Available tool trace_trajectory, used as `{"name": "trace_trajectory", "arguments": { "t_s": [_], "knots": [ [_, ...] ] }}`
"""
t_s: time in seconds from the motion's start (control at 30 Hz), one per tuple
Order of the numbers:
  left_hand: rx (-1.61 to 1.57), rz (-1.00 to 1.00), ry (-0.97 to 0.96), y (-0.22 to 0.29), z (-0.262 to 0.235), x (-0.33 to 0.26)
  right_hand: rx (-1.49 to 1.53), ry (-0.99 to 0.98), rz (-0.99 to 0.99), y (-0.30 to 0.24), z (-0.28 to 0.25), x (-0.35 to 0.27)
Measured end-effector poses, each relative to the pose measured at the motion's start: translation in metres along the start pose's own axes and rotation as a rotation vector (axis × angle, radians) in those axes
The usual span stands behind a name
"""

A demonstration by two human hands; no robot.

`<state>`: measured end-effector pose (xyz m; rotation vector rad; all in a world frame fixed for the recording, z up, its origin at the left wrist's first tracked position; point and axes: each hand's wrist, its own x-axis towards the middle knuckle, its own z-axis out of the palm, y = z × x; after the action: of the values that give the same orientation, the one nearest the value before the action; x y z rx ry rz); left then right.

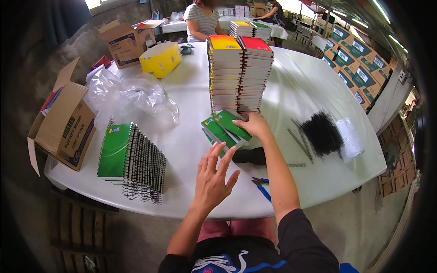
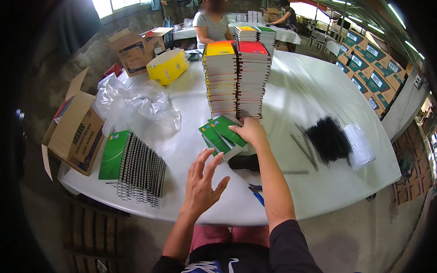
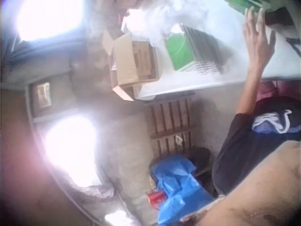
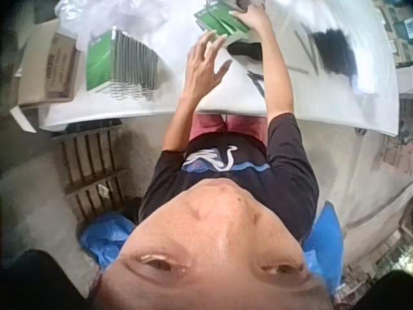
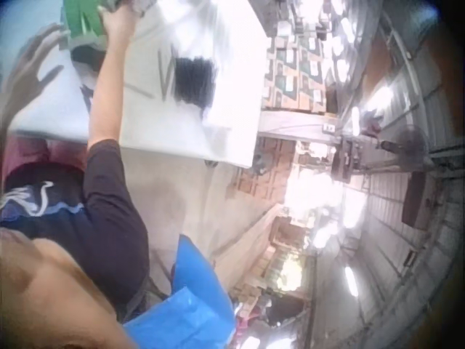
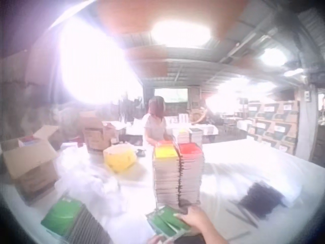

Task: The person inserts a spiral binding into a notebook cover and pages by hand, then uses pliers to clip and secure the ends of the spiral.

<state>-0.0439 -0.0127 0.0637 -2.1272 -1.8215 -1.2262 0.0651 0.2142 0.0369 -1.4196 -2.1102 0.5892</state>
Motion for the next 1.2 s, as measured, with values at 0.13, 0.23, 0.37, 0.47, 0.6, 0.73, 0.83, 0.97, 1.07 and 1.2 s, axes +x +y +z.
{"name": "trace_trajectory", "arguments": {
  "t_s": [0.13, 0.23, 0.37, 0.47, 0.6, 0.73, 0.83, 0.97, 1.07, 1.2],
  "knots": [
    [0.043, -0.046, -0.093, -0.014, 0.017, -0.007, 0.352, -0.238, 0.13, 0.032, 0.012, 0.016],
    [0.025, -0.136, -0.121, -0.033, 0.027, -0.018, 0.523, -0.535, 0.399, -0.004, 0.011, 0.001],
    [0.033, -0.14, -0.174, -0.038, 0.038, -0.022, 0.386, -0.143, -0.062, 0.007, 0.012, 0.005],
    [-0.004, -0.197, -0.157, -0.042, 0.033, -0.025, 0.149, -0.024, -0.135, -0.005, 0.004, 0.004],
    [-0.047, -0.215, -0.075, -0.034, 0.028, -0.015, 0.168, -0.025, -0.185, -0.007, 0.008, -0.004],
    [0.034, -0.155, 0.036, -0.03, 0.025, -0.008, 0.36, 0.057, -0.186, -0.039, -0.016, -0.032],
    [0.22, -0.024, 0.174, -0.009, 0.006, -0.012, 0.433, -0.091, -0.275, -0.073, -0.057, -0.089],
    [0.173, -0.022, -0.064, 0.027, 0.009, -0.04, 0.047, -0.078, -0.475, -0.034, -0.007, -0.17],
    [0.555, 0.064, -0.05, -0.003, 0.05, -0.083, -0.118, -0.218, -0.578, -0.02, -0.001, -0.2],
    [0.284, -0.098, -0.1, 0.016, 0.04, -0.061, 0.286, -0.366, -0.632, 0.003, -0.059, -0.172]
  ]
}}
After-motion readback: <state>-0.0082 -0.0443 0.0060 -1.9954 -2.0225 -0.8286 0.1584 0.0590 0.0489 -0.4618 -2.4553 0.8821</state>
